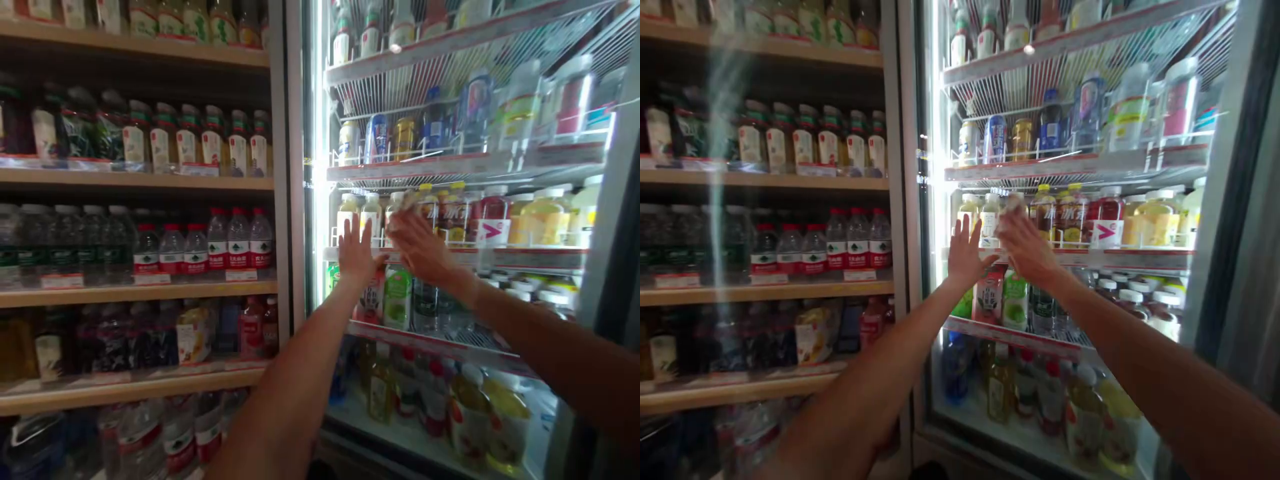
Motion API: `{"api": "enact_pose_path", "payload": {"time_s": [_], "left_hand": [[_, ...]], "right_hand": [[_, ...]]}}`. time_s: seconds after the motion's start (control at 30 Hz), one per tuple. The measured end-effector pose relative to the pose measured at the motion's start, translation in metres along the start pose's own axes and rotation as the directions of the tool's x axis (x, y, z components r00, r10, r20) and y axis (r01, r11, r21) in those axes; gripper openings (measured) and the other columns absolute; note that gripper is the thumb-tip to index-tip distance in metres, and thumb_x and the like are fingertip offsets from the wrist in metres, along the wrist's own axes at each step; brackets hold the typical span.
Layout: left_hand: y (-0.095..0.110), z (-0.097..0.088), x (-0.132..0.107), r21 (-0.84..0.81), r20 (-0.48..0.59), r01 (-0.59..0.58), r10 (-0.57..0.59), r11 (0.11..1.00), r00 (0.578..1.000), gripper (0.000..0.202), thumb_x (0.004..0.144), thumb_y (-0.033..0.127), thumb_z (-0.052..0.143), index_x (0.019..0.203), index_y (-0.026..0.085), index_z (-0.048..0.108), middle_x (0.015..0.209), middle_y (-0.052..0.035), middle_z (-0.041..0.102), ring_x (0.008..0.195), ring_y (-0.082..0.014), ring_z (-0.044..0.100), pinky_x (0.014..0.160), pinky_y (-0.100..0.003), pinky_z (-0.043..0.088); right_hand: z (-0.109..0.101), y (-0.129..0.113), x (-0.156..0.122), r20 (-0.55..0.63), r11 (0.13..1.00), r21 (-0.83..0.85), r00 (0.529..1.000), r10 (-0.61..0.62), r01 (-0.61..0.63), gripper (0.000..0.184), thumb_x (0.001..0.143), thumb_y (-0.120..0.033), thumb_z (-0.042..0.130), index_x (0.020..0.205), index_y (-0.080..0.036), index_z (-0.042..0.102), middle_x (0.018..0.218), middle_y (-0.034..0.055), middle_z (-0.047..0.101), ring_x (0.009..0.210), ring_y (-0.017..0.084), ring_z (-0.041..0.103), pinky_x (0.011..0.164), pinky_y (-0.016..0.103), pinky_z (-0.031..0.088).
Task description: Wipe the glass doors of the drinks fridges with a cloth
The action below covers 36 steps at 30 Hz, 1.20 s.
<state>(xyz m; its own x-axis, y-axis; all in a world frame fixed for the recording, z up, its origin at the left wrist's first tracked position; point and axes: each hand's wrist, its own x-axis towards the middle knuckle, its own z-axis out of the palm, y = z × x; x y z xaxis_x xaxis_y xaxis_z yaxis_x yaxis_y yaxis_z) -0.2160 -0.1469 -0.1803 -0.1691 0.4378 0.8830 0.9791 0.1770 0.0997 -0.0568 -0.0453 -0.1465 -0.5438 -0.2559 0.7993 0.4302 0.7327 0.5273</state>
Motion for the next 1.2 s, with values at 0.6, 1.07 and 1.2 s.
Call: {"api": "enact_pose_path", "payload": {"time_s": [0.6,1.07,1.2], "left_hand": [[0.142,0.045,0.017,-0.388,-0.162,-0.364,0.326,0.847,0.931,0.052,0.088,0.031,0.041,0.138,0.019,0.031,0.148,-0.0086,0.03,0.139,-0.024,0.019,0.114,-0.051,0.006],[0.03,-0.015,0.108,-0.133,-0.409,0.156,-0.198,0.979,0.891,0.054,0.085,0.018,0.03,0.137,0.005,0.031,0.146,-0.0179,0.03,0.138,-0.0318,0.02,0.105,-0.064,0.022],[0.089,0.012,0.087,-0.053,-0.337,-0.2,0.171,0.978,0.926,0.054,0.085,0.021,0.036,0.139,0.015,0.033,0.146,-0.0084,0.033,0.138,-0.026,0.02,0.111,-0.051,0.024]], "right_hand": [[-0.04,0.049,-0.099,-0.096,0.982,-0.085,0.983,0.158,-0.167,0.073,0.085,-0.039,0.047,0.145,-0.018,0.012,0.149,0.0149,0.022,0.134,0.032,0.029,0.108,0.054,0.023],[-0.048,0.082,-0.142,-0.177,0.864,-0.308,0.916,0.36,-0.399,0.063,0.09,-0.033,0.036,0.145,-0.017,0.011,0.149,0.013,0.026,0.138,0.025,0.021,0.11,0.051,0.014],[-0.047,0.081,-0.142,-0.214,0.859,-0.333,0.919,0.332,-0.388,0.063,0.091,-0.033,0.036,0.146,-0.017,0.009,0.147,0.0132,0.028,0.138,0.024,0.02,0.11,0.049,0.015]]}}
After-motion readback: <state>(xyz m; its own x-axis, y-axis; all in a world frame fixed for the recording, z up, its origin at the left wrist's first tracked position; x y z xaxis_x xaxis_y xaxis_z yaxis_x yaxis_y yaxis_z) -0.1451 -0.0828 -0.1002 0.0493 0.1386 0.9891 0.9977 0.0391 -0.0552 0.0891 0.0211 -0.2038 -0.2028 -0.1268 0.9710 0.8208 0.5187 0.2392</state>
